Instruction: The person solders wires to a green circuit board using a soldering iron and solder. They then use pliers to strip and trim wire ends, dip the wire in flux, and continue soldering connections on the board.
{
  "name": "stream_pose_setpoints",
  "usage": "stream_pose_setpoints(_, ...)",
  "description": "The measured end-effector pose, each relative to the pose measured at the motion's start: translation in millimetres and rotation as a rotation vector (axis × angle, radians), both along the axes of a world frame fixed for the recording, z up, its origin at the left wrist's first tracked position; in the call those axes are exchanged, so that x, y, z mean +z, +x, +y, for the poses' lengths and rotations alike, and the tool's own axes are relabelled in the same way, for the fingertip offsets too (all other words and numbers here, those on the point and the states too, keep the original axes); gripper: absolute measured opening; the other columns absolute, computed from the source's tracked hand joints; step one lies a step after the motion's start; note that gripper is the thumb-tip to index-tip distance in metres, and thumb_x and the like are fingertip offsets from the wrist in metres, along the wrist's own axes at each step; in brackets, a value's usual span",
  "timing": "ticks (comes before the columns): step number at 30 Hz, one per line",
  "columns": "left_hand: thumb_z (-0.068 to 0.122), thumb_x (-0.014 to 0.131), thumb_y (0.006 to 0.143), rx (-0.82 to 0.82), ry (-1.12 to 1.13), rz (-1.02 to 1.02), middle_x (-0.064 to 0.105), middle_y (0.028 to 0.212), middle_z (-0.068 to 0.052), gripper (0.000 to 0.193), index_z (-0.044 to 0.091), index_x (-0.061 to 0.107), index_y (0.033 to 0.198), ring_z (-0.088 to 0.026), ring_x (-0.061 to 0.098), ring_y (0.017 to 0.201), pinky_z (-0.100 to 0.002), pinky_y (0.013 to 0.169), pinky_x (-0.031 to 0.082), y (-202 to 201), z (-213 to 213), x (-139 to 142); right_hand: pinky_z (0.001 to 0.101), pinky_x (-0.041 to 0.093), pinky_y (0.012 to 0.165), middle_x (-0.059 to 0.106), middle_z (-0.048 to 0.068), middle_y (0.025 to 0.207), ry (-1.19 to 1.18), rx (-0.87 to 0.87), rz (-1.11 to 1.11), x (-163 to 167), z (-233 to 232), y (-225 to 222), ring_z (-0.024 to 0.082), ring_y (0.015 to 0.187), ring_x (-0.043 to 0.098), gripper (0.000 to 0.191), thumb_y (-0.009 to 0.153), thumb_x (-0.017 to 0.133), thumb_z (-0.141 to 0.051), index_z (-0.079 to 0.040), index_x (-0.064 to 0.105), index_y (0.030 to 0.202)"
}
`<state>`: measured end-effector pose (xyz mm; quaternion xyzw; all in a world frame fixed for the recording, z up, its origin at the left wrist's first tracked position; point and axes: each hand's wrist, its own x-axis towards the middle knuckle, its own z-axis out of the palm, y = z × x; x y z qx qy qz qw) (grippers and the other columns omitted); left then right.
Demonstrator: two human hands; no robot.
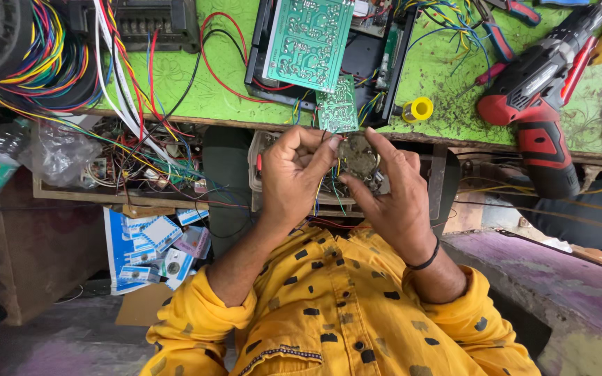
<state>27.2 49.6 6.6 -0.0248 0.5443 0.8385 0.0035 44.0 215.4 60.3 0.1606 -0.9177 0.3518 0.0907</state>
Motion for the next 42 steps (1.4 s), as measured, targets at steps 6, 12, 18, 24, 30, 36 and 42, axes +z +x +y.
stream_pose_setpoints(6, 0.001, 0.069, 0.103, 0.031, 0.023, -0.015, 0.07, 0.094, -0.004, 0.006, -0.002, 0.063, 0.102, -0.003, 0.064, 0.082, -0.02, 0.071, 0.054, -0.1, 4.1, 0.7, 0.0393, 0.048, 0.093, 0.07, 0.011, 0.115, 0.04, 0.039, 0.028, 0.0, -1.0, 1.5, 0.028, 0.101, 0.063, 0.075, 0.084, 0.089, -0.014, -0.001, 0.05, 0.147)
stream_pose_setpoints(12, 0.004, 0.066, 0.104, -0.003, 0.062, -0.044, 0.072, 0.102, -0.006, 0.006, 0.0, 0.063, 0.101, -0.007, 0.07, 0.091, -0.023, 0.08, 0.061, -0.1, 1.1, -1.0, 0.0392, 0.053, 0.094, 0.068, 0.017, 0.128, -0.002, -0.045, -0.018, 0.7, 1.0, 0.3, 0.032, 0.108, 0.064, 0.073, 0.087, 0.086, -0.01, 0.0, 0.048, 0.149)
stream_pose_setpoints(18, 0.003, 0.065, 0.1, -0.066, 0.179, -0.099, 0.071, 0.118, -0.011, 0.005, -0.001, 0.066, 0.098, -0.01, 0.072, 0.099, -0.025, 0.084, 0.061, -3.3, -5.1, -5.0, 0.0398, 0.053, 0.098, 0.068, 0.016, 0.132, 0.007, -0.022, 0.015, -3.7, 6.1, -7.4, 0.032, 0.113, 0.064, 0.066, 0.091, 0.081, -0.003, -0.005, 0.051, 0.149)
stream_pose_setpoints(24, -0.001, 0.068, 0.099, -0.087, 0.213, -0.082, 0.07, 0.114, -0.01, 0.011, -0.002, 0.068, 0.089, -0.008, 0.069, 0.092, -0.028, 0.083, 0.063, -5.3, -2.1, -10.1, 0.0393, 0.053, 0.096, 0.067, 0.015, 0.133, -0.059, 0.008, -0.025, -5.7, 3.7, -8.9, 0.031, 0.112, 0.064, 0.066, 0.091, 0.082, -0.006, -0.004, 0.051, 0.149)
stream_pose_setpoints(30, -0.001, 0.068, 0.1, -0.098, 0.197, -0.103, 0.07, 0.109, -0.008, 0.01, -0.002, 0.068, 0.09, -0.007, 0.068, 0.089, -0.028, 0.082, 0.063, -4.2, -3.4, -10.6, 0.0386, 0.053, 0.094, 0.067, 0.015, 0.131, -0.02, 0.024, -0.036, -3.1, 3.7, -6.3, 0.031, 0.109, 0.064, 0.067, 0.09, 0.083, -0.008, -0.003, 0.051, 0.149)
stream_pose_setpoints(36, -0.001, 0.069, 0.099, -0.092, 0.217, -0.114, 0.069, 0.107, -0.008, 0.007, -0.002, 0.068, 0.092, -0.009, 0.07, 0.091, -0.028, 0.082, 0.062, -4.6, -2.4, -11.2, 0.0405, 0.052, 0.097, 0.068, 0.015, 0.131, -0.006, 0.042, -0.009, -3.1, 4.5, -6.4, 0.033, 0.112, 0.064, 0.065, 0.091, 0.083, -0.007, -0.004, 0.052, 0.148)
stream_pose_setpoints(42, 0.001, 0.069, 0.1, -0.12, 0.223, -0.117, 0.069, 0.111, -0.011, 0.008, -0.002, 0.07, 0.093, -0.012, 0.069, 0.096, -0.03, 0.087, 0.063, -4.4, -2.3, -10.6, 0.042, 0.051, 0.096, 0.069, 0.014, 0.129, -0.002, 0.009, 0.003, -1.5, 4.8, -7.1, 0.032, 0.109, 0.065, 0.066, 0.091, 0.08, -0.004, -0.002, 0.049, 0.149)
